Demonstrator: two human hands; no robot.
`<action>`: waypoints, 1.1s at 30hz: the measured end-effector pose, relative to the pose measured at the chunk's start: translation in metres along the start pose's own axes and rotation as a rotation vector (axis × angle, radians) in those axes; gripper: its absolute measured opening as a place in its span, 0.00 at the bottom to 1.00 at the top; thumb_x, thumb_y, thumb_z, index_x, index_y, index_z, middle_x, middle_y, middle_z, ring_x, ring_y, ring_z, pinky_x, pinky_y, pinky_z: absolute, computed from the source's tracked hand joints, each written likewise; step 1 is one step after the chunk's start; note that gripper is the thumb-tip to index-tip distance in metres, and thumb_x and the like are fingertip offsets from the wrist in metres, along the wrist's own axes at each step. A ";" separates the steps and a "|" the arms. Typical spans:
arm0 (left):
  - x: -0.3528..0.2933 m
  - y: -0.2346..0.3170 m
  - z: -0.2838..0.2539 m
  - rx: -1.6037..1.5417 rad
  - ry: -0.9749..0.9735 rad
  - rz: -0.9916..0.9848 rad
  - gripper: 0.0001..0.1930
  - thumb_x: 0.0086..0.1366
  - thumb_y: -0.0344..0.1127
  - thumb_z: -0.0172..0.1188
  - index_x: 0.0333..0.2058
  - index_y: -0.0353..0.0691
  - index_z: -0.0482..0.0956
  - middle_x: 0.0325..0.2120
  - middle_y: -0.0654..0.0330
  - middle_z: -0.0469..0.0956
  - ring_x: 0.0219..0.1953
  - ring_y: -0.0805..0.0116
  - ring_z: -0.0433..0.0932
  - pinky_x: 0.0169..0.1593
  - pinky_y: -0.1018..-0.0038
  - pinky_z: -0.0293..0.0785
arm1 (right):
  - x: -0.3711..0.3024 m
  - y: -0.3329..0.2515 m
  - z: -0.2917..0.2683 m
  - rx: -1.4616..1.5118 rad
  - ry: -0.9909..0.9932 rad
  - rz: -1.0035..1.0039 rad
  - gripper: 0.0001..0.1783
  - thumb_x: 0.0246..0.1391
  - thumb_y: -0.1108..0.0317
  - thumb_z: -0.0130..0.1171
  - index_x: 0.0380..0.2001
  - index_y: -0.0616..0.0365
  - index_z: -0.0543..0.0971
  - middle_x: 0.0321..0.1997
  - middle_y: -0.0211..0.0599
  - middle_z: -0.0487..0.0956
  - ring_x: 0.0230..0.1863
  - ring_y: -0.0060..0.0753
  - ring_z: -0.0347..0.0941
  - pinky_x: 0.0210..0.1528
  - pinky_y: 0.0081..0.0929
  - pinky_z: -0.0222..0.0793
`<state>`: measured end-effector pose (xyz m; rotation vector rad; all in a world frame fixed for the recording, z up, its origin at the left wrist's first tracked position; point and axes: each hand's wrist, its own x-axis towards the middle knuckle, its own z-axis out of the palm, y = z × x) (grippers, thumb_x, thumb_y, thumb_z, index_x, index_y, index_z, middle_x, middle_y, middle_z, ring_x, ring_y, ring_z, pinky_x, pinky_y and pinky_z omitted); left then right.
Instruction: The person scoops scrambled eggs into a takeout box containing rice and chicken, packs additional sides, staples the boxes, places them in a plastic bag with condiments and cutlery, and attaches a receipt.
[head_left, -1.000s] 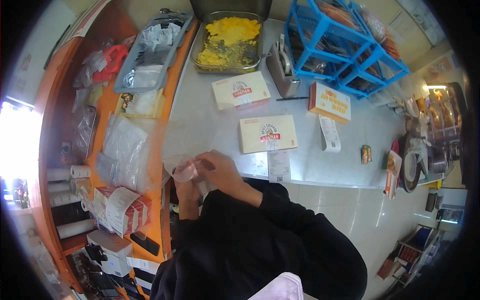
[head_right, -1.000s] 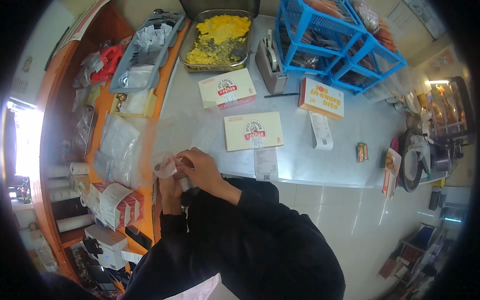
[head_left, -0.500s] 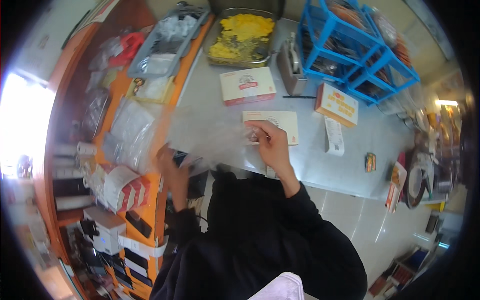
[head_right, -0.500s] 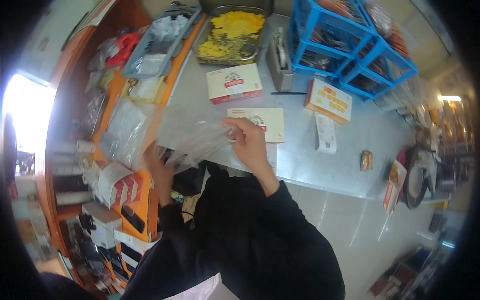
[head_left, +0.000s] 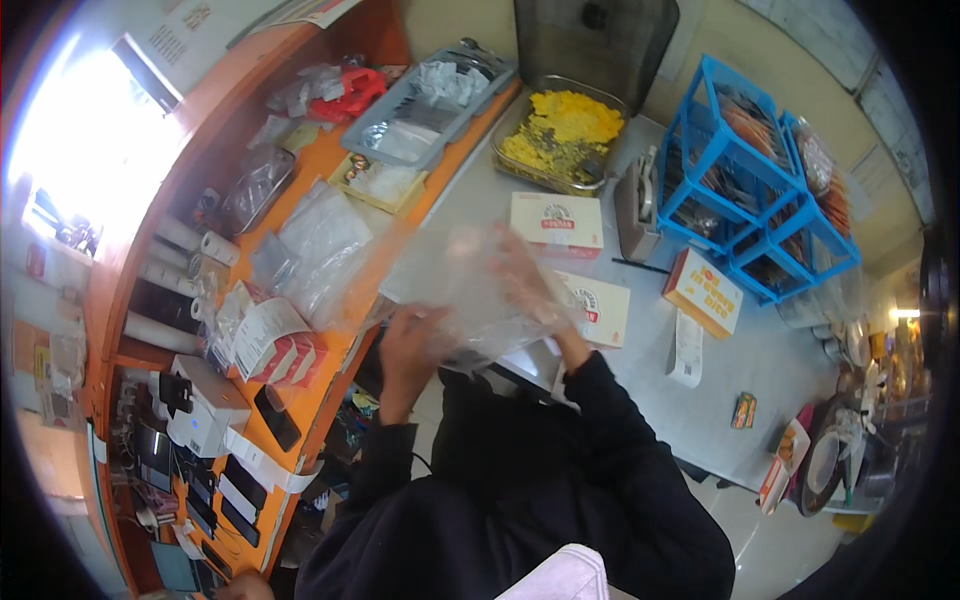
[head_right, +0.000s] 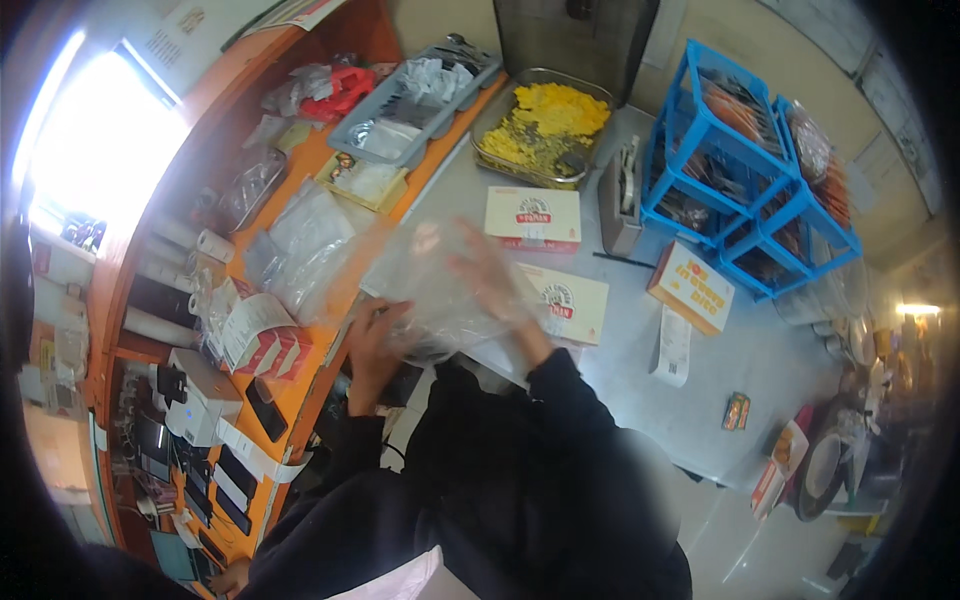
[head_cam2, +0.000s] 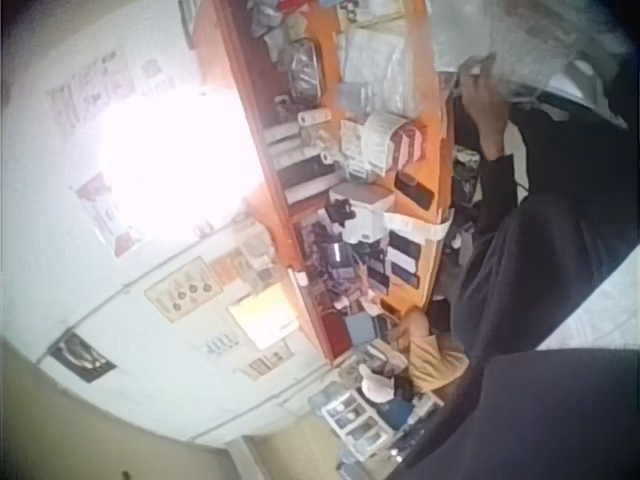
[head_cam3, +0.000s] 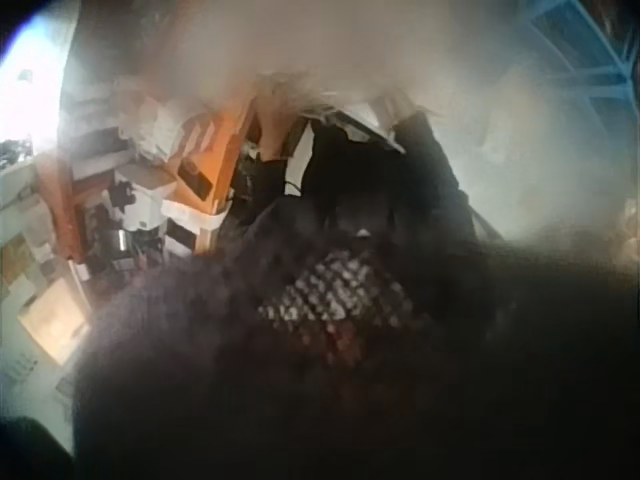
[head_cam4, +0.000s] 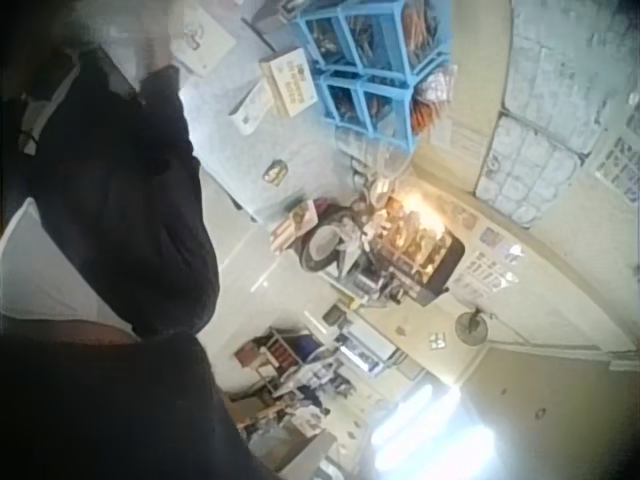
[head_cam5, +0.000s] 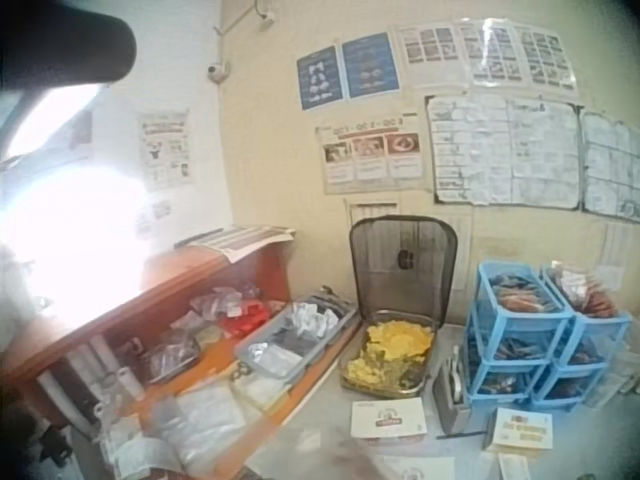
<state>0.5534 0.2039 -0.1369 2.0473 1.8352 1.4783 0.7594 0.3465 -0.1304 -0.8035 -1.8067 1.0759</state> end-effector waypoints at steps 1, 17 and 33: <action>-0.011 -0.018 -0.007 0.237 0.054 0.010 0.12 0.54 0.27 0.63 0.39 0.34 0.78 0.35 0.55 0.76 0.39 0.59 0.77 0.43 0.70 0.71 | 0.009 -0.007 -0.003 -0.014 -0.033 0.094 0.28 0.56 0.66 0.52 0.61 0.56 0.65 0.60 0.56 0.68 0.61 0.53 0.63 0.62 0.41 0.59; -0.027 -0.034 0.094 -0.083 -0.153 0.253 0.10 0.61 0.28 0.56 0.39 0.30 0.70 0.36 0.44 0.70 0.38 0.46 0.71 0.45 0.58 0.68 | 0.039 0.111 0.098 -0.852 -0.234 0.420 0.28 0.50 0.66 0.56 0.56 0.52 0.70 0.55 0.48 0.70 0.58 0.56 0.65 0.57 0.51 0.62; 0.083 -0.157 0.127 0.413 -0.747 0.442 0.21 0.60 0.36 0.52 0.53 0.47 0.73 0.64 0.53 0.61 0.68 0.48 0.53 0.68 0.45 0.47 | 0.021 0.067 0.069 -0.967 -0.715 0.496 0.39 0.51 0.57 0.63 0.65 0.53 0.62 0.60 0.54 0.71 0.62 0.56 0.66 0.63 0.46 0.62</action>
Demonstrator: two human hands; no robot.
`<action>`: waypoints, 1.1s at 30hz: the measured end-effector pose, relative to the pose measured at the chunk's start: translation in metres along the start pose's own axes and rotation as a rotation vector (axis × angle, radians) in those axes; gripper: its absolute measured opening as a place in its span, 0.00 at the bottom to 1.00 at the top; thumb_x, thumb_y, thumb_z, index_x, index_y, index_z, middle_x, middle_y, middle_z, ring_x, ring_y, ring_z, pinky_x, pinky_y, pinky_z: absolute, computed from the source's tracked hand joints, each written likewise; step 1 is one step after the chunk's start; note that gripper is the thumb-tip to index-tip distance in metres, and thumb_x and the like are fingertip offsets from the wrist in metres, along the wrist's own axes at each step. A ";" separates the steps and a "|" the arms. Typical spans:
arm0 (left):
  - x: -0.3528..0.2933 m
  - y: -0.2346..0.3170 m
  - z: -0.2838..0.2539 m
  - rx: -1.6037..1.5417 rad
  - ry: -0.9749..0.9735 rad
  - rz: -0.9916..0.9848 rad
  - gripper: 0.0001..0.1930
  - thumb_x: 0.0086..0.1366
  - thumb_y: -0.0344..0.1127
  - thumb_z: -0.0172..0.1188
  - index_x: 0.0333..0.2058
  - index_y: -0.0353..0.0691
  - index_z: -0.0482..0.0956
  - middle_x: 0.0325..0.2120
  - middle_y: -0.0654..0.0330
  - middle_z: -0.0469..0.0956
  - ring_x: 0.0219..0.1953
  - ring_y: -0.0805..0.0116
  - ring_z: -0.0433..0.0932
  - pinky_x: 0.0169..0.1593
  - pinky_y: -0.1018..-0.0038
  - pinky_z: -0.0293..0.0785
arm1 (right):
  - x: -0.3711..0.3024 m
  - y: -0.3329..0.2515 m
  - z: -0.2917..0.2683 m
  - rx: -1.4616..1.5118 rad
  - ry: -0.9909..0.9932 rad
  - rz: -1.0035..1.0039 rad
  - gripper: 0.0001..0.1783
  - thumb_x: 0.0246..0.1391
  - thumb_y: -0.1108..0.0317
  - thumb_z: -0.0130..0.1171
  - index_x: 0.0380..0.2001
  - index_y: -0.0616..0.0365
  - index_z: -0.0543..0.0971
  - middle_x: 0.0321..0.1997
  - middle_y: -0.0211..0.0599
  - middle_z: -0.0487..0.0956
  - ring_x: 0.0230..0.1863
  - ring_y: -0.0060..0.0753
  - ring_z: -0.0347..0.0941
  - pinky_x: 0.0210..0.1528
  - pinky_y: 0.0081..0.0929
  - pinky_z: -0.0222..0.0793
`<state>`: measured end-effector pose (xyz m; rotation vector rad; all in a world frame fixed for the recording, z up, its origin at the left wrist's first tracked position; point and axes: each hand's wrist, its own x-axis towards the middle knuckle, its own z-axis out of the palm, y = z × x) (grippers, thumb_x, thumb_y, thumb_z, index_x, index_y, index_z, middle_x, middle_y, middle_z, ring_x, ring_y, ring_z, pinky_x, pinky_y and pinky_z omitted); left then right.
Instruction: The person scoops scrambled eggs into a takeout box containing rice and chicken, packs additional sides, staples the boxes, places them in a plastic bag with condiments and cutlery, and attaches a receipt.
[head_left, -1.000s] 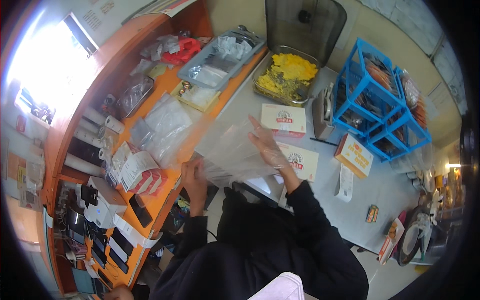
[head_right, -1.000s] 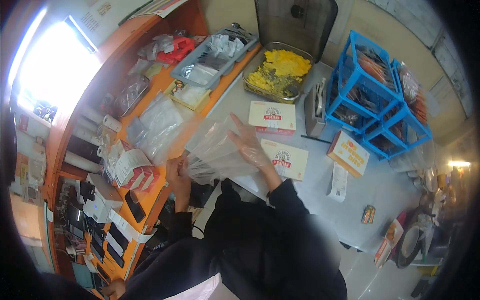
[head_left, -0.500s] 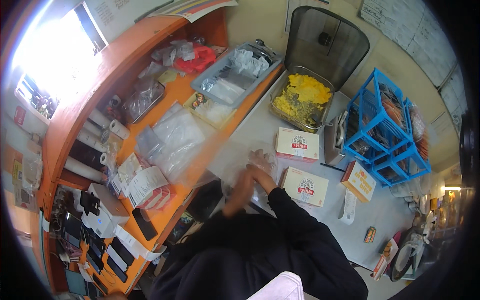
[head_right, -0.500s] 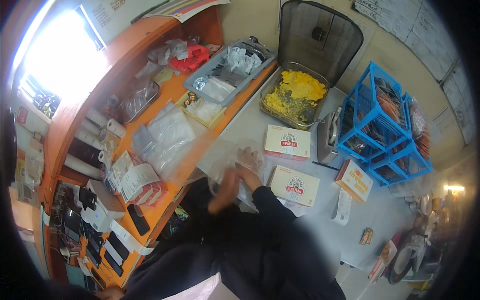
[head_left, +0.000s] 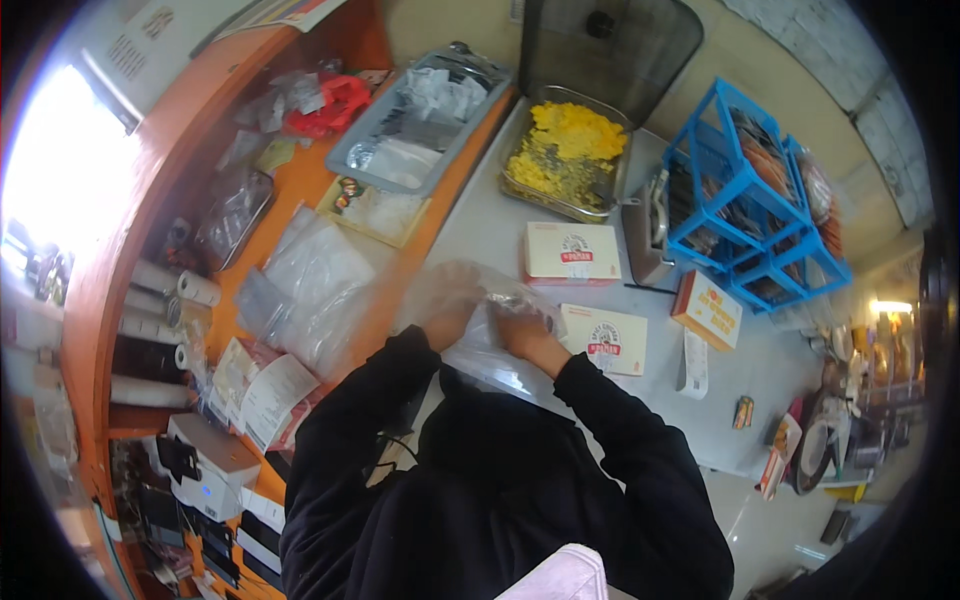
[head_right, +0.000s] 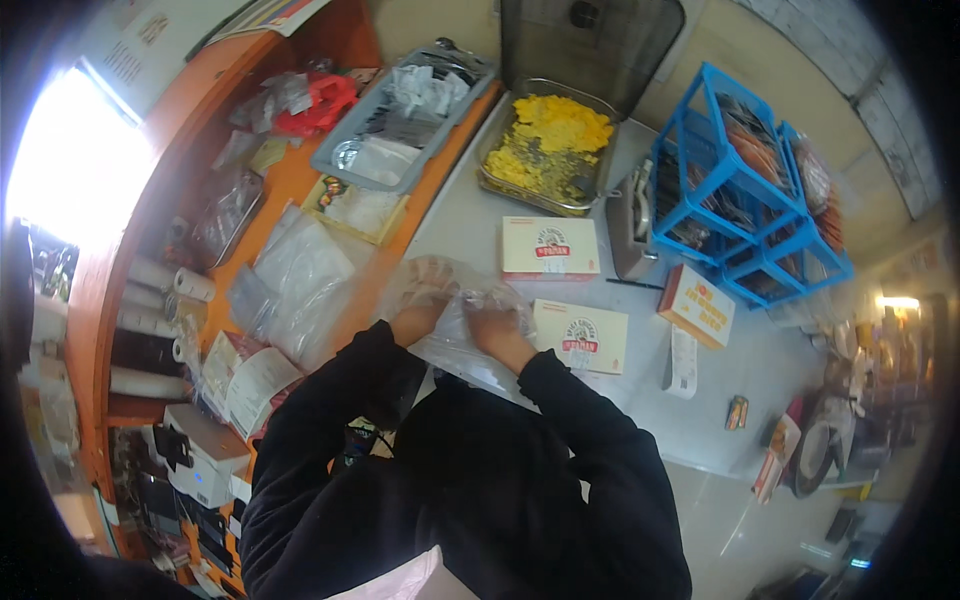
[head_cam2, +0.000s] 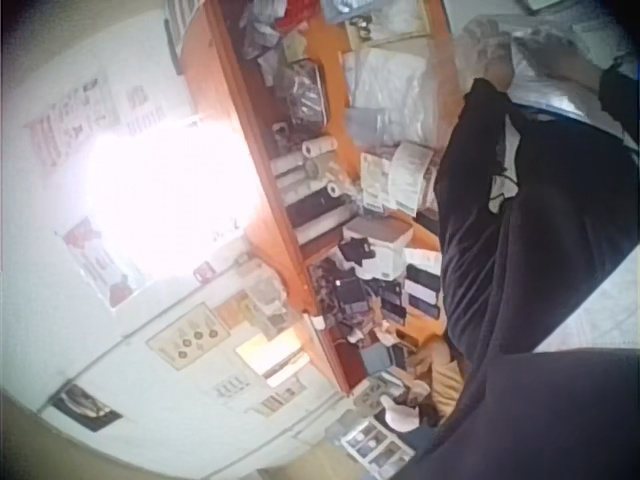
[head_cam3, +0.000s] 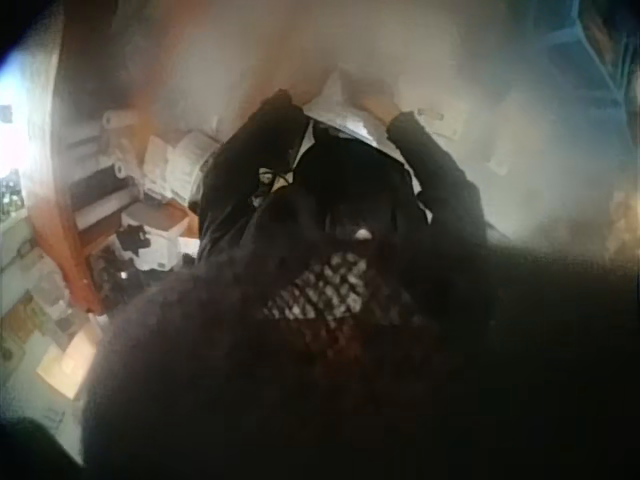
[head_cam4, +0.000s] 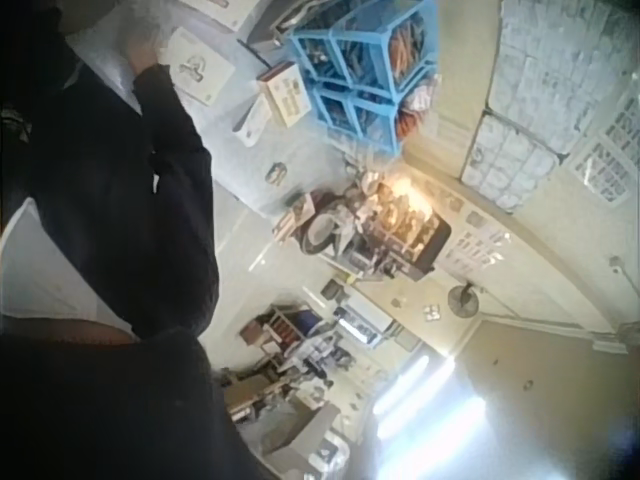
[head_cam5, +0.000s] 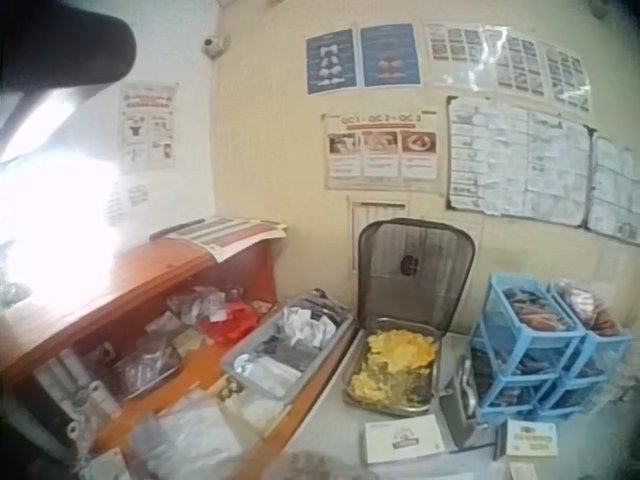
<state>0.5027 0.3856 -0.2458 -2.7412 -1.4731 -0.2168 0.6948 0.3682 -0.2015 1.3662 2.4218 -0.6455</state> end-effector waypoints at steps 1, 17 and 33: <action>0.001 0.002 -0.002 0.040 0.048 0.026 0.21 0.60 0.35 0.51 0.53 0.45 0.73 0.63 0.52 0.63 0.67 0.46 0.55 0.67 0.44 0.48 | -0.010 -0.007 -0.012 -0.017 0.007 0.033 0.36 0.52 0.58 0.62 0.63 0.53 0.64 0.58 0.54 0.73 0.60 0.54 0.68 0.61 0.44 0.64; -0.104 0.117 -0.144 -0.160 0.599 -0.252 0.22 0.51 0.36 0.67 0.48 0.47 0.78 0.58 0.50 0.68 0.56 0.45 0.65 0.56 0.53 0.65 | -0.061 0.117 -0.110 -0.055 0.414 -0.077 0.58 0.33 0.57 0.75 0.67 0.55 0.55 0.63 0.52 0.60 0.66 0.56 0.55 0.66 0.47 0.55; -0.077 0.088 -0.130 -0.504 0.437 -0.525 0.21 0.49 0.17 0.51 0.42 0.41 0.76 0.53 0.53 0.68 0.41 0.53 0.74 0.45 0.63 0.72 | -0.031 0.089 -0.156 -0.005 0.454 0.079 0.65 0.17 0.57 0.77 0.62 0.67 0.54 0.58 0.58 0.58 0.61 0.63 0.55 0.62 0.52 0.59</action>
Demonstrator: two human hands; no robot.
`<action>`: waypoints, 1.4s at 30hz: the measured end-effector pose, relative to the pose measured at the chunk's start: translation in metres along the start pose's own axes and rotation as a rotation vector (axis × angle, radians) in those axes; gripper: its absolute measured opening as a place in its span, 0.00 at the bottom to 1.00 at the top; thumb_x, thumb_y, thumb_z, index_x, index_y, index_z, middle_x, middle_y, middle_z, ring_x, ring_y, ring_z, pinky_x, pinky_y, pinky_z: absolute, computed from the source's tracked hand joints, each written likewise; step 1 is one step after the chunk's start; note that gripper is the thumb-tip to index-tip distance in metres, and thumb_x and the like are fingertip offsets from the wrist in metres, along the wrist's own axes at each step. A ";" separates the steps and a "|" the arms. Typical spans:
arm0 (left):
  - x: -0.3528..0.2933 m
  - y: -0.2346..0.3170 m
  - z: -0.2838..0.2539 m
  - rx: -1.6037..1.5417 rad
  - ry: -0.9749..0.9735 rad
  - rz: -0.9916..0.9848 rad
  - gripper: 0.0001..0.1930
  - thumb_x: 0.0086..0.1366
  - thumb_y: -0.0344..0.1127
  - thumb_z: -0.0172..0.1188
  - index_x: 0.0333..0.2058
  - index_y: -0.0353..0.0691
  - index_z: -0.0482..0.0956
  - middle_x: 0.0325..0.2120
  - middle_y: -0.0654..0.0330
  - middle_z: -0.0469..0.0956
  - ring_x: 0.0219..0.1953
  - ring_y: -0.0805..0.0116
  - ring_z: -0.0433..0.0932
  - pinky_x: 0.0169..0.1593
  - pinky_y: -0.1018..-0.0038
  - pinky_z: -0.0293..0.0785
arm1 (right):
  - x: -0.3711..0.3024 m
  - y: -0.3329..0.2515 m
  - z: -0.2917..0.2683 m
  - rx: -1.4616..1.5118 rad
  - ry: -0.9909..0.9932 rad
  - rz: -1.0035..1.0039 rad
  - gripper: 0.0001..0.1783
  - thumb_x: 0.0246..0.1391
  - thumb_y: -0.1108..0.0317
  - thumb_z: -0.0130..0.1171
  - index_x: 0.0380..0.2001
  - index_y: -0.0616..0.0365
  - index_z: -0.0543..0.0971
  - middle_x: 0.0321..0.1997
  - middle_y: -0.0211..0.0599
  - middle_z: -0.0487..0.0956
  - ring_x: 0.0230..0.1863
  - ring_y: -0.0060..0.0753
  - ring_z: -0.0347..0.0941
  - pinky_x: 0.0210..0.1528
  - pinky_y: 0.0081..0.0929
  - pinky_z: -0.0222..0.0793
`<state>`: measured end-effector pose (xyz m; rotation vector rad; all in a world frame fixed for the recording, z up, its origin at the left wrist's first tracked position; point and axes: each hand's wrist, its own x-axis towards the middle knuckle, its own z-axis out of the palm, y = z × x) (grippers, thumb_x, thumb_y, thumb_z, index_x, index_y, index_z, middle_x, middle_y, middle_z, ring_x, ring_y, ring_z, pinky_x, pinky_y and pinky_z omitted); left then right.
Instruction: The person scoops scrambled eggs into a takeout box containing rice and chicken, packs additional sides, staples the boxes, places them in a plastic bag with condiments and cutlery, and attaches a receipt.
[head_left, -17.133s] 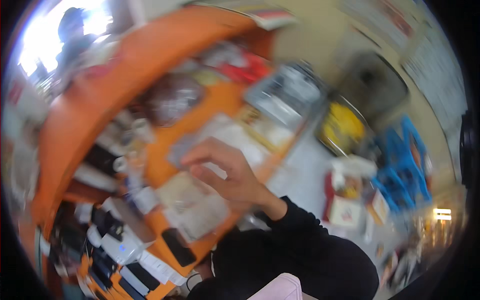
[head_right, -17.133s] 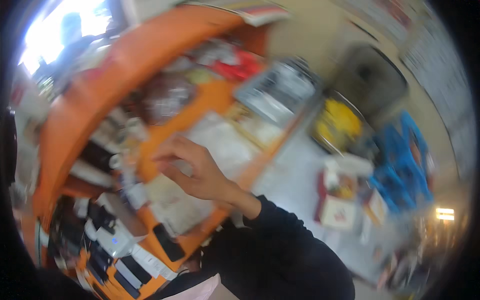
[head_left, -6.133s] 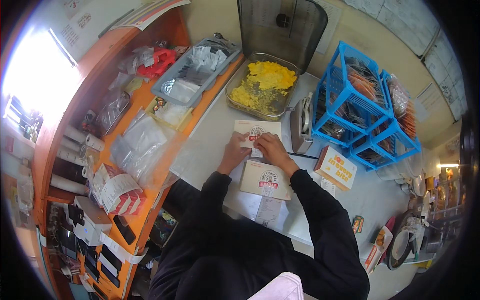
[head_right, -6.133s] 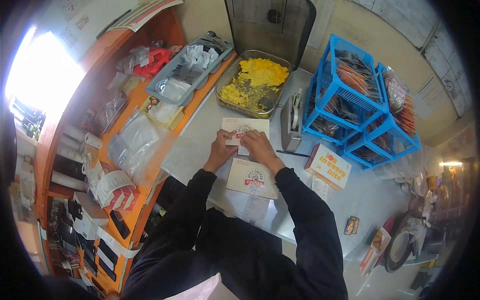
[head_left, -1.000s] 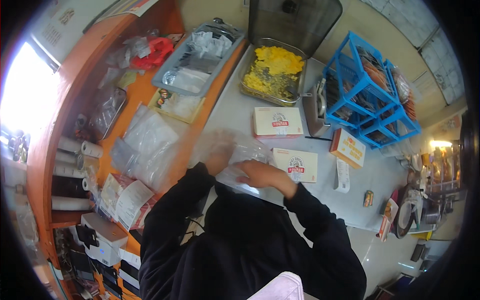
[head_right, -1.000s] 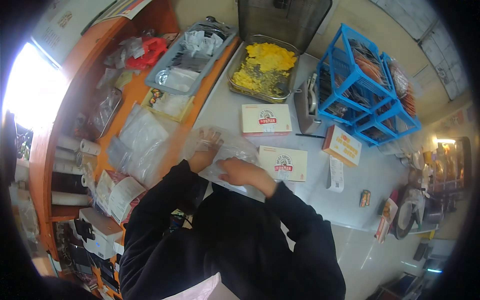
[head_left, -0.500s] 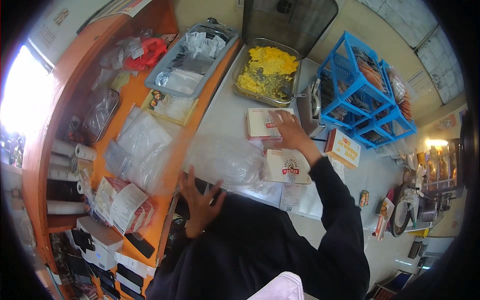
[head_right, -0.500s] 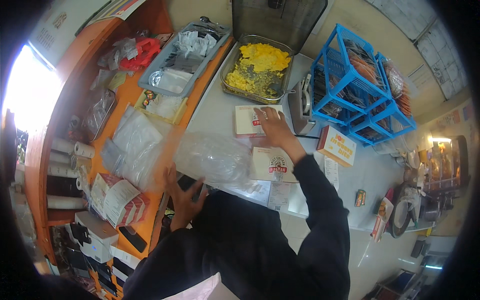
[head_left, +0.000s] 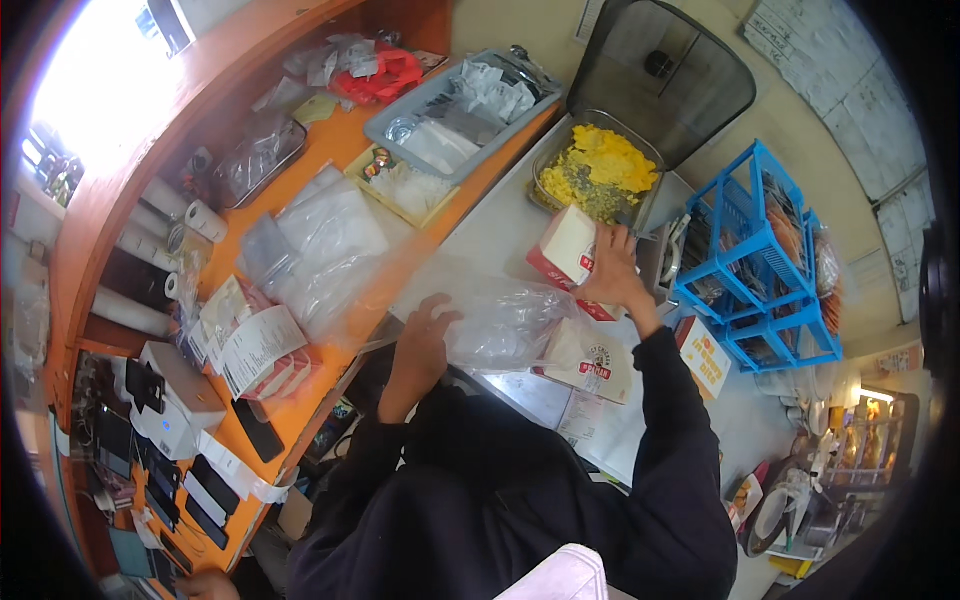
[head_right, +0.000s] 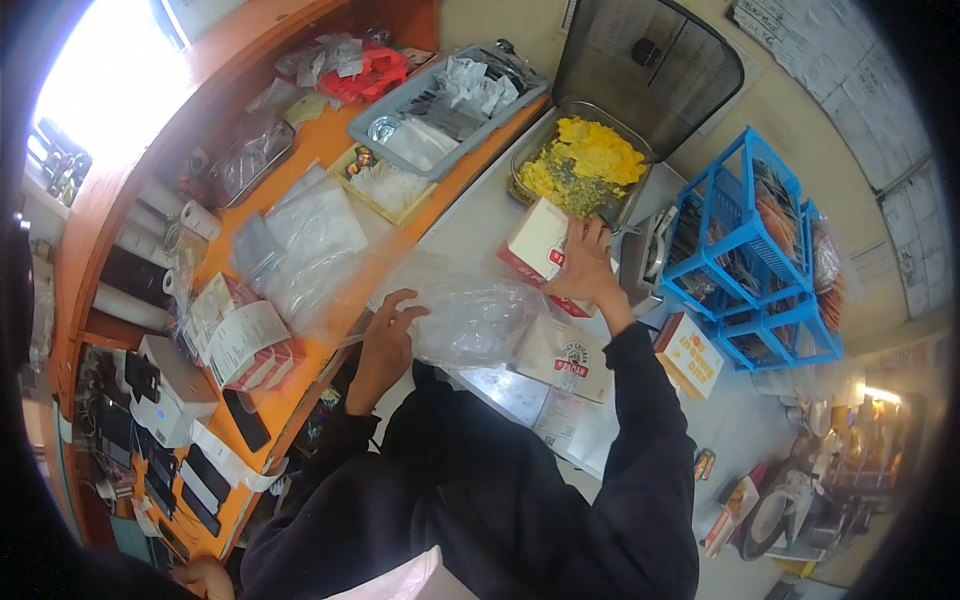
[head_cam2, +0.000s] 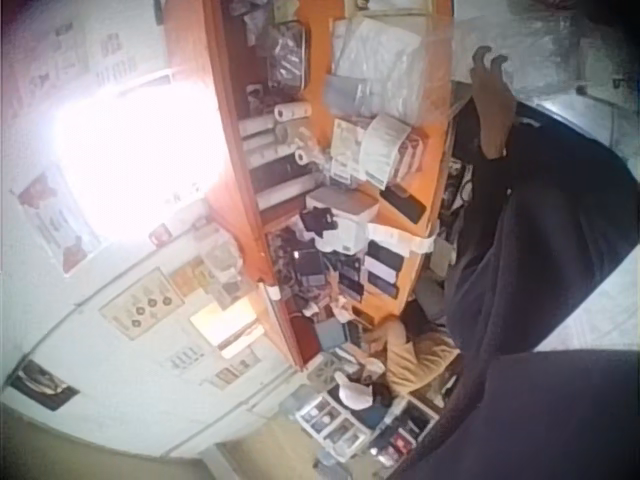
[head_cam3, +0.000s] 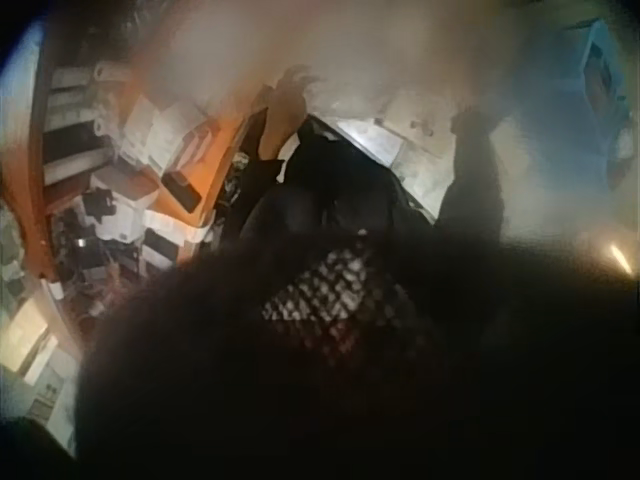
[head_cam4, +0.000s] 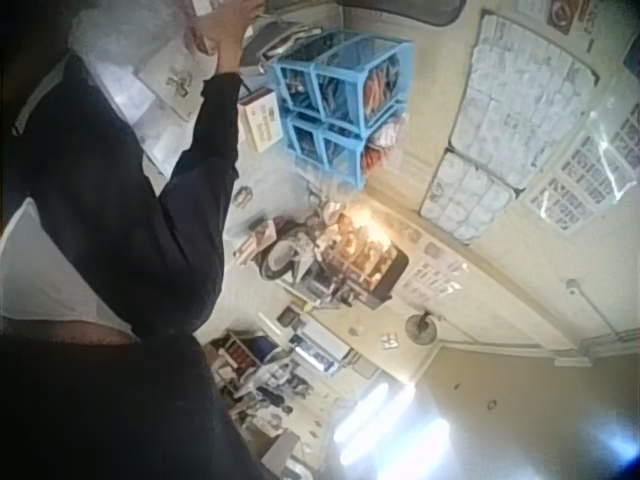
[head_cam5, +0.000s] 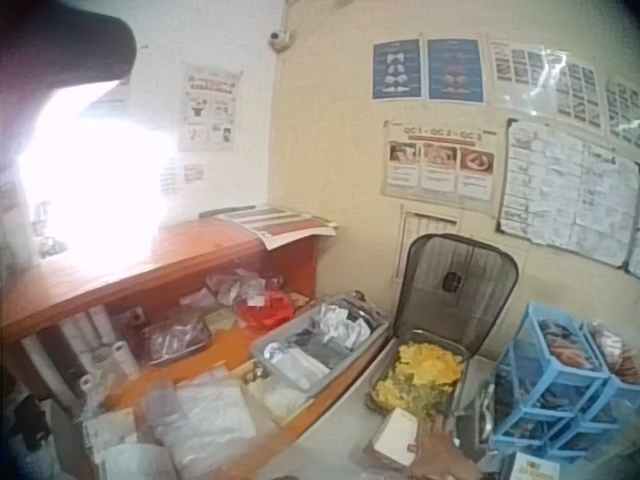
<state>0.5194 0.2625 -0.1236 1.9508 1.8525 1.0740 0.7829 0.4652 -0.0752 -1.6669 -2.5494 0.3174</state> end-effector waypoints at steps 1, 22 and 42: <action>-0.002 0.000 0.001 -0.009 -0.006 0.021 0.22 0.47 0.15 0.49 0.41 0.40 0.76 0.53 0.53 0.69 0.38 0.55 0.74 0.43 0.63 0.72 | -0.009 -0.014 -0.021 0.031 0.029 -0.056 0.65 0.18 0.58 0.77 0.62 0.66 0.53 0.57 0.59 0.59 0.61 0.63 0.56 0.61 0.51 0.59; -0.062 -0.064 0.038 -0.354 -0.040 -0.207 0.42 0.48 0.15 0.49 0.66 0.38 0.53 0.64 0.46 0.54 0.69 0.51 0.51 0.66 0.60 0.56 | -0.074 -0.103 0.093 0.363 -0.022 -0.563 0.60 0.26 0.53 0.76 0.60 0.71 0.55 0.59 0.62 0.60 0.60 0.64 0.58 0.63 0.51 0.56; 0.031 0.027 -0.018 -0.247 0.318 0.083 0.36 0.44 0.13 0.39 0.57 0.31 0.68 0.55 0.42 0.70 0.56 0.45 0.69 0.61 0.62 0.63 | -0.040 -0.137 0.111 -0.323 -0.131 -0.296 0.58 0.34 0.54 0.69 0.68 0.58 0.52 0.65 0.53 0.58 0.68 0.58 0.50 0.64 0.69 0.46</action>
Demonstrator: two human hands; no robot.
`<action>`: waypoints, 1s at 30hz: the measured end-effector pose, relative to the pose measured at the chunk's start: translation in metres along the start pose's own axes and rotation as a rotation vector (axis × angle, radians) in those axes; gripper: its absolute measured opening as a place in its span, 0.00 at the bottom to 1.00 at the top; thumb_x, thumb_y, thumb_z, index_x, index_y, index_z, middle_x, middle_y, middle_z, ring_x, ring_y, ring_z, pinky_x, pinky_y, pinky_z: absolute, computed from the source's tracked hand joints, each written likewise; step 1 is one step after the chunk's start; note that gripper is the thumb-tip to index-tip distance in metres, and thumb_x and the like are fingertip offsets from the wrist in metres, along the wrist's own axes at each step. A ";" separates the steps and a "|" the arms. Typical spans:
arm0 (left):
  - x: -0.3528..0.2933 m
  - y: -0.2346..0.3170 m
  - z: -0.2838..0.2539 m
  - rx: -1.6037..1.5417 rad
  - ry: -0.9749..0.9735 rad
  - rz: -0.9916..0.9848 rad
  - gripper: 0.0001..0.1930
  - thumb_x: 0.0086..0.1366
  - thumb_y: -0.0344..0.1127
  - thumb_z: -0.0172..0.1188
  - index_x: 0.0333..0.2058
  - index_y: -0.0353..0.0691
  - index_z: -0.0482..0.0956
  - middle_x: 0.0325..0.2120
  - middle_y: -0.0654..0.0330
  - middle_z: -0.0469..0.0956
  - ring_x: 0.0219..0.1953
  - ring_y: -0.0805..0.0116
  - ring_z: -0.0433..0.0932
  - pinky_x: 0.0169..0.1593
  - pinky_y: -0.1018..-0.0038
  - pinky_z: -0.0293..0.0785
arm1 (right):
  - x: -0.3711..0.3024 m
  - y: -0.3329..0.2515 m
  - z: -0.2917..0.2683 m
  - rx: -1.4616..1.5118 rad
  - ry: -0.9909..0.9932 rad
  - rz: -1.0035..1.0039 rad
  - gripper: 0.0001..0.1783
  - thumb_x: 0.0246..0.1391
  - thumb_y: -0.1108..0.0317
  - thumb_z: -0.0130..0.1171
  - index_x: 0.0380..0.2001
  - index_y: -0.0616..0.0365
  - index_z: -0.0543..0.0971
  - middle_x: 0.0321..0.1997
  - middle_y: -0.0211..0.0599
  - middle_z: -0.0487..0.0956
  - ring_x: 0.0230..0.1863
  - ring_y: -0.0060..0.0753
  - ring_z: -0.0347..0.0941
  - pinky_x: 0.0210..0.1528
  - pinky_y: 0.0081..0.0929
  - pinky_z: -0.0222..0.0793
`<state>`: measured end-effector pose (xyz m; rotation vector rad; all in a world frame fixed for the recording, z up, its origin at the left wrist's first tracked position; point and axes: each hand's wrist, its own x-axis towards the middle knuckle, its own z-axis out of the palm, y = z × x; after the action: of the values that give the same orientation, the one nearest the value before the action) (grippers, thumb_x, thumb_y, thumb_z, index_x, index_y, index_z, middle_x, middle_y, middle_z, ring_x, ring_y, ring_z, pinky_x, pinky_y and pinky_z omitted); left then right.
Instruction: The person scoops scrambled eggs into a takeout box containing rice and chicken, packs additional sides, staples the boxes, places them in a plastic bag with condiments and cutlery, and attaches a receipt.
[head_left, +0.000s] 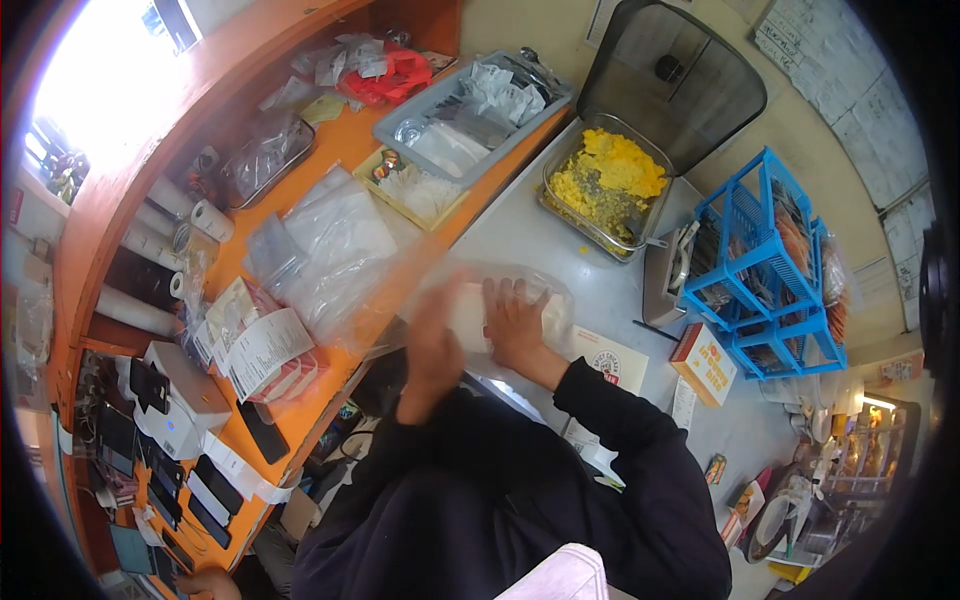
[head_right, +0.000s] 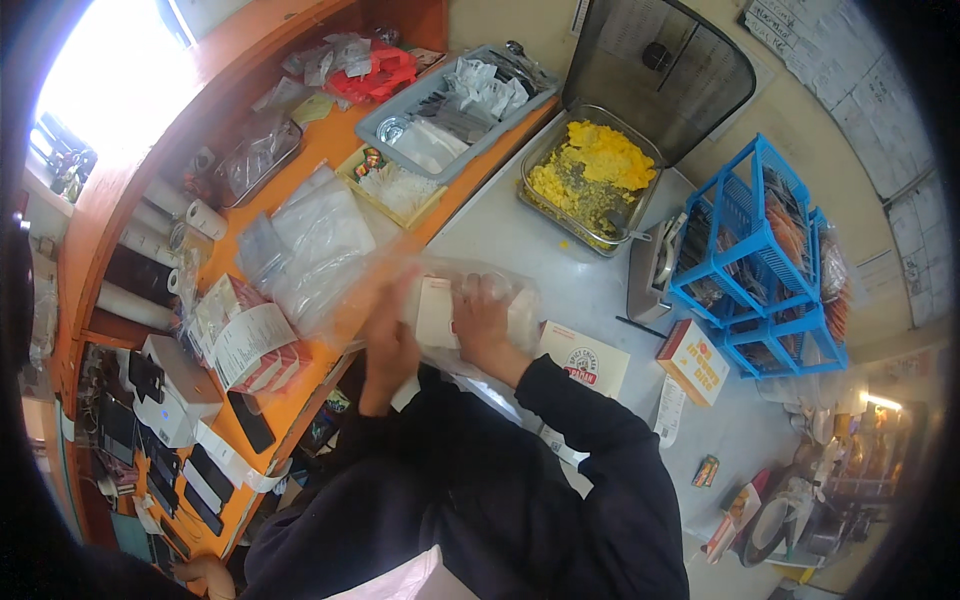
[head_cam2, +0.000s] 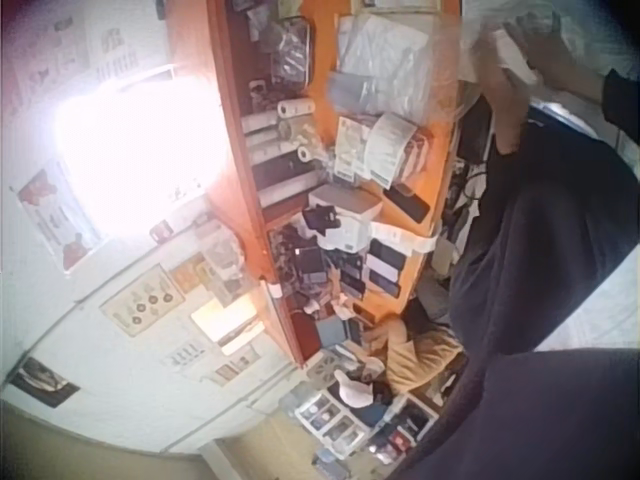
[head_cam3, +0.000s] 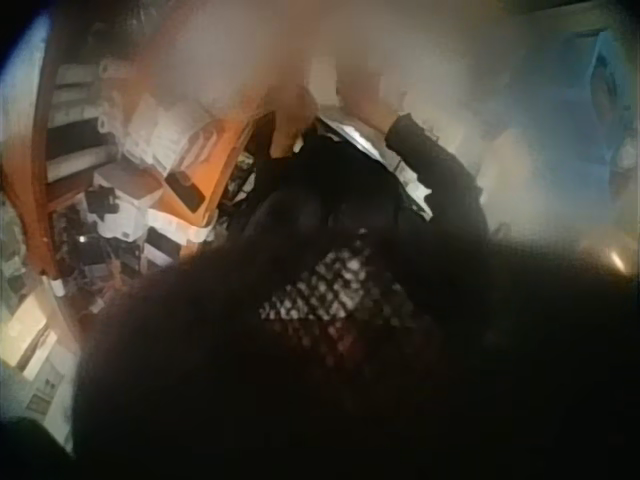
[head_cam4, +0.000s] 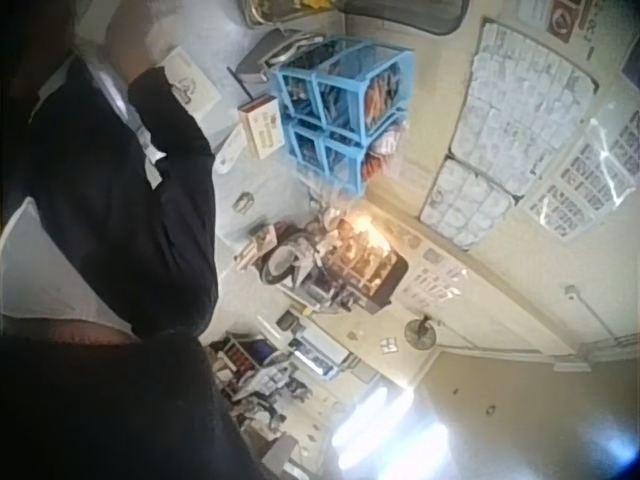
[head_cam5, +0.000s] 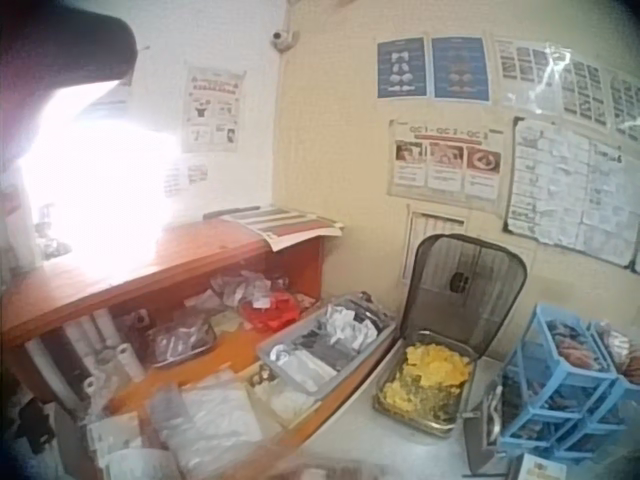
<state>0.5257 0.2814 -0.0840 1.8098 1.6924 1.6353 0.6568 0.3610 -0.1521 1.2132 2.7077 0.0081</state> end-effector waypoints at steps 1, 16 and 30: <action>-0.006 0.013 0.010 -0.075 -0.048 0.029 0.36 0.44 0.12 0.39 0.57 0.30 0.68 0.55 0.42 0.70 0.56 0.45 0.70 0.61 0.62 0.63 | -0.001 0.000 -0.013 0.033 -0.053 0.061 0.58 0.35 0.53 0.69 0.69 0.56 0.52 0.67 0.52 0.57 0.69 0.58 0.48 0.64 0.70 0.45; 0.036 -0.005 0.017 0.168 0.010 -0.019 0.25 0.56 0.22 0.53 0.55 0.31 0.69 0.53 0.43 0.72 0.55 0.47 0.72 0.58 0.63 0.69 | -0.050 0.105 -0.102 0.108 0.024 -0.038 0.54 0.37 0.62 0.73 0.68 0.45 0.56 0.67 0.42 0.61 0.67 0.45 0.59 0.65 0.56 0.52; 0.033 0.032 -0.004 0.120 0.093 -0.233 0.13 0.59 0.22 0.60 0.43 0.34 0.73 0.32 0.58 0.77 0.38 0.66 0.80 0.38 0.78 0.76 | -0.147 0.146 0.007 0.186 -0.165 0.150 0.65 0.21 0.51 0.78 0.64 0.62 0.55 0.58 0.53 0.65 0.62 0.53 0.60 0.61 0.65 0.54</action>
<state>0.5334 0.2944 -0.0406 1.5352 1.9957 1.5719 0.8615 0.3494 -0.1247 1.3983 2.5146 -0.3166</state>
